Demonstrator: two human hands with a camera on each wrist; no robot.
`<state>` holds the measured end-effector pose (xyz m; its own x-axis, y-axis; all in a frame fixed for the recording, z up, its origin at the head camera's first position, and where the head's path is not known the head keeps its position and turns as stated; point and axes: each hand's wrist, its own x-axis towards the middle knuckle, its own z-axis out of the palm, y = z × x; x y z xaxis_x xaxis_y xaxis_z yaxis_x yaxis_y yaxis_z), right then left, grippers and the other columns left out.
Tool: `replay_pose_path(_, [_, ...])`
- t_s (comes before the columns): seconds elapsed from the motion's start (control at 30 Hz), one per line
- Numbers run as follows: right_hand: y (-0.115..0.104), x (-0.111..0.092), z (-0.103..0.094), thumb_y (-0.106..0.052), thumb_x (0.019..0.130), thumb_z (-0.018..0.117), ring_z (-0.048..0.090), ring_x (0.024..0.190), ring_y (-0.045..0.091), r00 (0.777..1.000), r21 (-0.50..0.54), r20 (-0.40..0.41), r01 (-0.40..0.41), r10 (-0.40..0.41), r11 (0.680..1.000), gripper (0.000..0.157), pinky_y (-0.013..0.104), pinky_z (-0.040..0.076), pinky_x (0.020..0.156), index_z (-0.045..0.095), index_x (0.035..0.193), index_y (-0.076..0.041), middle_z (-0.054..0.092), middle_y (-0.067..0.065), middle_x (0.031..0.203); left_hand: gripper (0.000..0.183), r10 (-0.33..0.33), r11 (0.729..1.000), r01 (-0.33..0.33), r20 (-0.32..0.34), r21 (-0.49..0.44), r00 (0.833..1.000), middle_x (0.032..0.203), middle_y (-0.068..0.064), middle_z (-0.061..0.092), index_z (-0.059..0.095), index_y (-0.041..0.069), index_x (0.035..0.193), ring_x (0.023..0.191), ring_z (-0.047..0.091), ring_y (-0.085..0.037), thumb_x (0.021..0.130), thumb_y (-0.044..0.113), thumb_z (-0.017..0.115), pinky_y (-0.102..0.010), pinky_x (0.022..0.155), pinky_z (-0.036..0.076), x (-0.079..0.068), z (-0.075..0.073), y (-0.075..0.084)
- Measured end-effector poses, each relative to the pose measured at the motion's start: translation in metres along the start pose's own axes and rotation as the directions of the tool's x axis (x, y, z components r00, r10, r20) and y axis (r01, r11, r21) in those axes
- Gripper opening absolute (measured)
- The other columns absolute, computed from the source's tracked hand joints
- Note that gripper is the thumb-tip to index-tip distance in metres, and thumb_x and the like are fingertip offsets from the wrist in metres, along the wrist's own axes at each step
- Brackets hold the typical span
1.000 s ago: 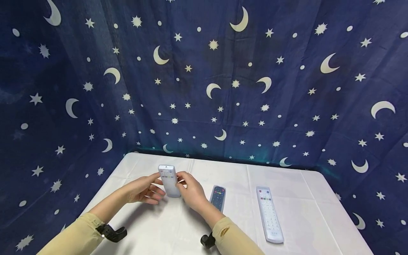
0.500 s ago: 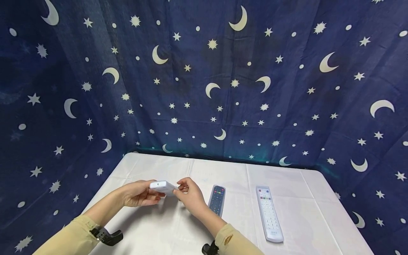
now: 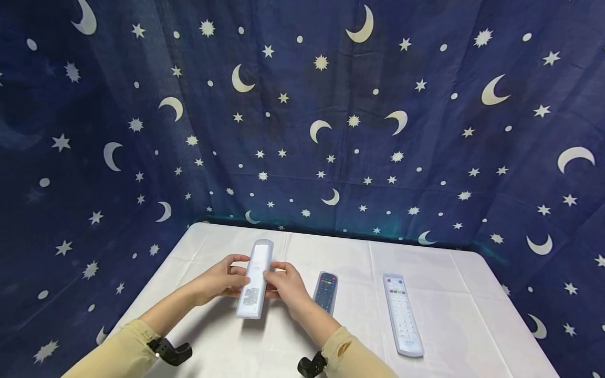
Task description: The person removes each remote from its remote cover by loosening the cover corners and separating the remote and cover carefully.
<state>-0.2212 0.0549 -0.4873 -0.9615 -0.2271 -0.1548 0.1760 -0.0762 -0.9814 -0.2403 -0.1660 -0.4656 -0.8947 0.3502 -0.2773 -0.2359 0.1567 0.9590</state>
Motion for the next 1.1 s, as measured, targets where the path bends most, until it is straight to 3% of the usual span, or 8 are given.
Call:
replay_pose_path(0.2, [-0.001, 0.004, 0.001, -0.010, 0.096, 0.071, 0.067, 0.084, 0.019, 0.998, -0.089, -0.020, 0.056, -0.058, 0.994, 0.056, 0.049, 0.060, 0.079, 0.049, 0.145, 0.003, 0.065, 0.011, 0.106, 0.072, 0.103, 0.994, -0.101, -0.030, 0.052, 0.994, 0.129, -0.021, 0.056, 0.029, 0.005, 0.149, 0.100, 0.066, -0.027, 0.093, 0.007, 0.074, -0.048, 0.083, 0.059, 0.003, 0.005, -0.005])
replay_pose_path(0.7, [-0.004, 0.015, 0.005, 0.001, 0.091, 0.070, 0.069, 0.092, 0.022, 0.993, -0.167, -0.040, 0.107, -0.115, 0.980, 0.053, 0.048, 0.060, 0.083, 0.051, 0.140, -0.003, 0.062, 0.014, 0.109, 0.061, 0.262, 0.949, -0.248, -0.050, 0.193, 0.964, 0.132, -0.020, 0.055, 0.039, 0.002, 0.147, 0.099, 0.066, -0.025, 0.094, 0.002, 0.069, -0.043, 0.082, 0.060, 0.005, 0.006, -0.006])
replay_pose_path(0.93, [-0.005, 0.016, 0.007, 0.005, 0.092, 0.068, 0.068, 0.093, 0.022, 0.985, -0.176, -0.032, 0.162, -0.170, 0.971, 0.050, 0.050, 0.059, 0.085, 0.050, 0.138, -0.002, 0.060, 0.017, 0.112, 0.056, 0.324, 0.924, -0.304, -0.056, 0.232, 0.944, 0.131, -0.021, 0.054, 0.038, 0.001, 0.144, 0.102, 0.063, -0.028, 0.096, 0.002, 0.068, -0.036, 0.083, 0.058, 0.005, 0.007, -0.006])
replay_pose_path(1.1, [-0.004, 0.015, 0.008, 0.005, 0.091, 0.068, 0.066, 0.092, 0.021, 0.982, -0.211, -0.028, 0.178, -0.188, 0.961, 0.048, 0.053, 0.058, 0.086, 0.051, 0.136, -0.001, 0.060, 0.016, 0.111, 0.055, 0.338, 0.915, -0.313, -0.062, 0.253, 0.939, 0.130, -0.021, 0.054, 0.038, 0.001, 0.142, 0.102, 0.064, -0.028, 0.096, 0.000, 0.067, -0.034, 0.081, 0.058, 0.007, 0.008, -0.009])
